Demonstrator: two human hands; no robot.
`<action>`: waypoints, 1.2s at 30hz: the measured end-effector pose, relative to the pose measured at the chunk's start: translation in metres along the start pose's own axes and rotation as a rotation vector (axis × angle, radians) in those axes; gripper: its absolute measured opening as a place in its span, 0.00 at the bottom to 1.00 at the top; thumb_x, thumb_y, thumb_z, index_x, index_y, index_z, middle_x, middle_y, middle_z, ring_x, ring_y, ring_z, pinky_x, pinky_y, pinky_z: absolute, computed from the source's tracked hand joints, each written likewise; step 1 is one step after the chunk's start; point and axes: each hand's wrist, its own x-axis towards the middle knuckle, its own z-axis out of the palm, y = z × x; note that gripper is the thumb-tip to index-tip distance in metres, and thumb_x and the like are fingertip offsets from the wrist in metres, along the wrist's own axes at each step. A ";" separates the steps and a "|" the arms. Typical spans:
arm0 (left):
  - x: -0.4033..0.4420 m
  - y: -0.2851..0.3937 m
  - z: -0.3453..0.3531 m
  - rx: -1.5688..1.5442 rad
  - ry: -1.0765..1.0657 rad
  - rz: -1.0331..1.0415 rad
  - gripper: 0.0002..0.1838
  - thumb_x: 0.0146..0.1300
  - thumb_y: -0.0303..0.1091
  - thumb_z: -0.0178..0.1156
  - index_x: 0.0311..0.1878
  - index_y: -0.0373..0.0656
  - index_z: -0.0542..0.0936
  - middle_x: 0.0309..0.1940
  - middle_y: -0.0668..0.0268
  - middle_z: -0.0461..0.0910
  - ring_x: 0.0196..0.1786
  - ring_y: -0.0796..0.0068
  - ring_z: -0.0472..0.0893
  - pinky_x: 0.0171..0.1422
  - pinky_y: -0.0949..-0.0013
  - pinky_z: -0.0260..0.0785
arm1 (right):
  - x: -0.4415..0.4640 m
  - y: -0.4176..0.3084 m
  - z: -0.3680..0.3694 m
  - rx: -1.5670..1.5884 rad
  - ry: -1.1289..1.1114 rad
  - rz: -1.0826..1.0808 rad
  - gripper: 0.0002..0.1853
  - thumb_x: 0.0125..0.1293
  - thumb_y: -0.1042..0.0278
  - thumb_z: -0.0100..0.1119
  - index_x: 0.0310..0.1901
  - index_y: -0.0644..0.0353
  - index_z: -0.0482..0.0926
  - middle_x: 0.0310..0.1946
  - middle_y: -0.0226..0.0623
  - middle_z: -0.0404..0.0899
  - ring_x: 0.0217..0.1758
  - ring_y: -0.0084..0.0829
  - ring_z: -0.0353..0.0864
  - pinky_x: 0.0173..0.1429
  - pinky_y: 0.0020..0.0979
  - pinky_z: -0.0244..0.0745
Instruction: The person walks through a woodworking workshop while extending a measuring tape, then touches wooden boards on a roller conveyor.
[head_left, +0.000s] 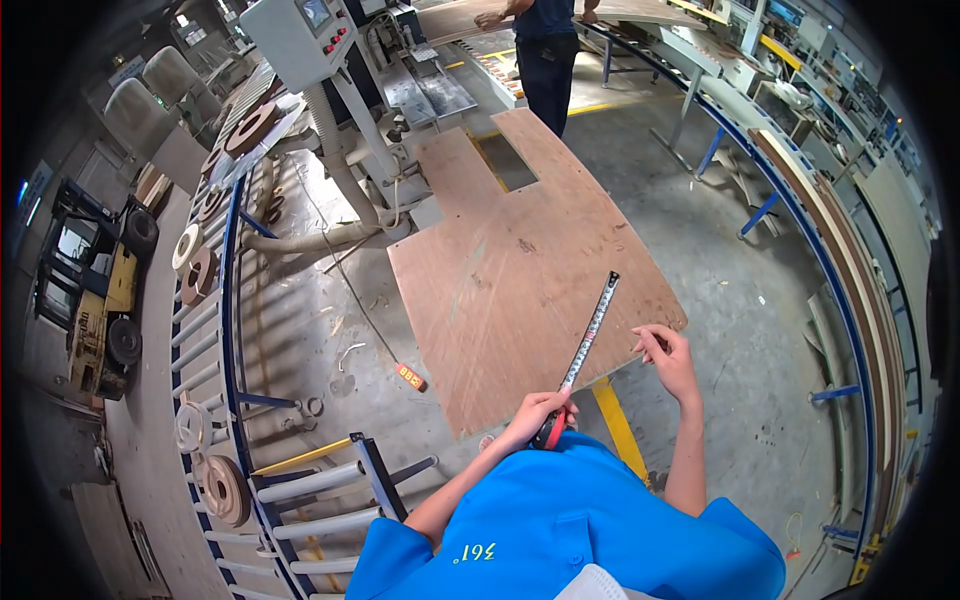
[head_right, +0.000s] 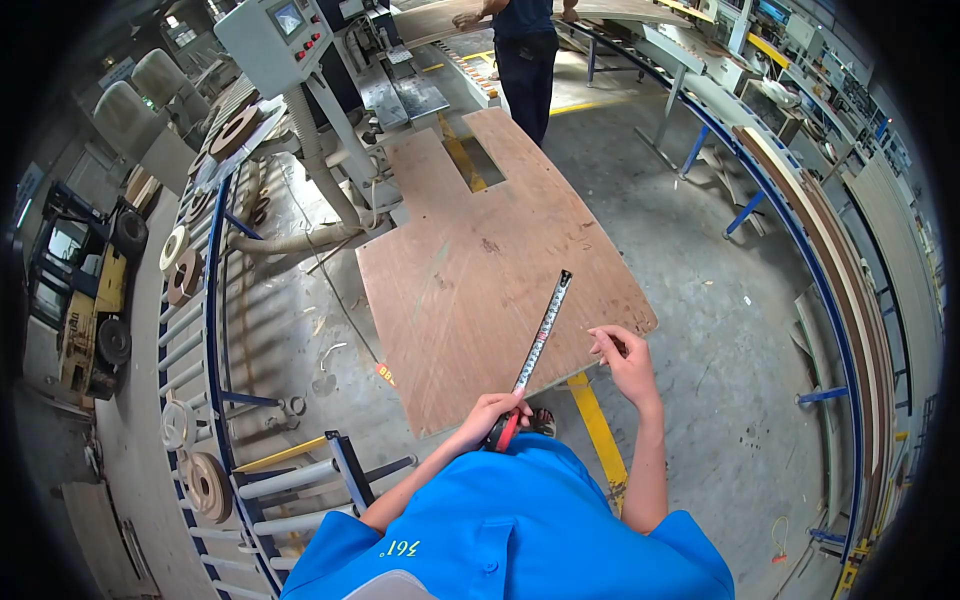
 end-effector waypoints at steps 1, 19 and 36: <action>-0.001 0.000 -0.001 -0.009 -0.005 -0.002 0.19 0.63 0.44 0.46 0.29 0.36 0.76 0.21 0.66 0.76 0.24 0.83 0.73 0.29 0.81 0.64 | -0.001 0.001 0.000 0.001 0.006 -0.001 0.10 0.61 0.68 0.50 0.37 0.64 0.76 0.22 0.28 0.73 0.23 0.14 0.66 0.28 0.16 0.62; 0.035 -0.020 0.066 -0.006 -0.196 -0.239 0.21 0.62 0.47 0.46 0.29 0.38 0.75 0.19 0.67 0.75 0.20 0.83 0.71 0.24 0.80 0.63 | -0.093 0.033 -0.100 -0.067 0.360 0.191 0.09 0.60 0.68 0.49 0.37 0.65 0.75 0.23 0.29 0.73 0.24 0.15 0.65 0.29 0.17 0.62; 0.280 -0.032 0.330 -0.005 -0.218 -0.372 0.21 0.60 0.52 0.46 0.29 0.40 0.73 0.21 0.69 0.73 0.23 0.80 0.71 0.26 0.77 0.64 | -0.094 0.120 -0.376 -0.009 0.474 0.350 0.10 0.61 0.68 0.48 0.37 0.65 0.75 0.24 0.30 0.74 0.24 0.16 0.67 0.29 0.18 0.63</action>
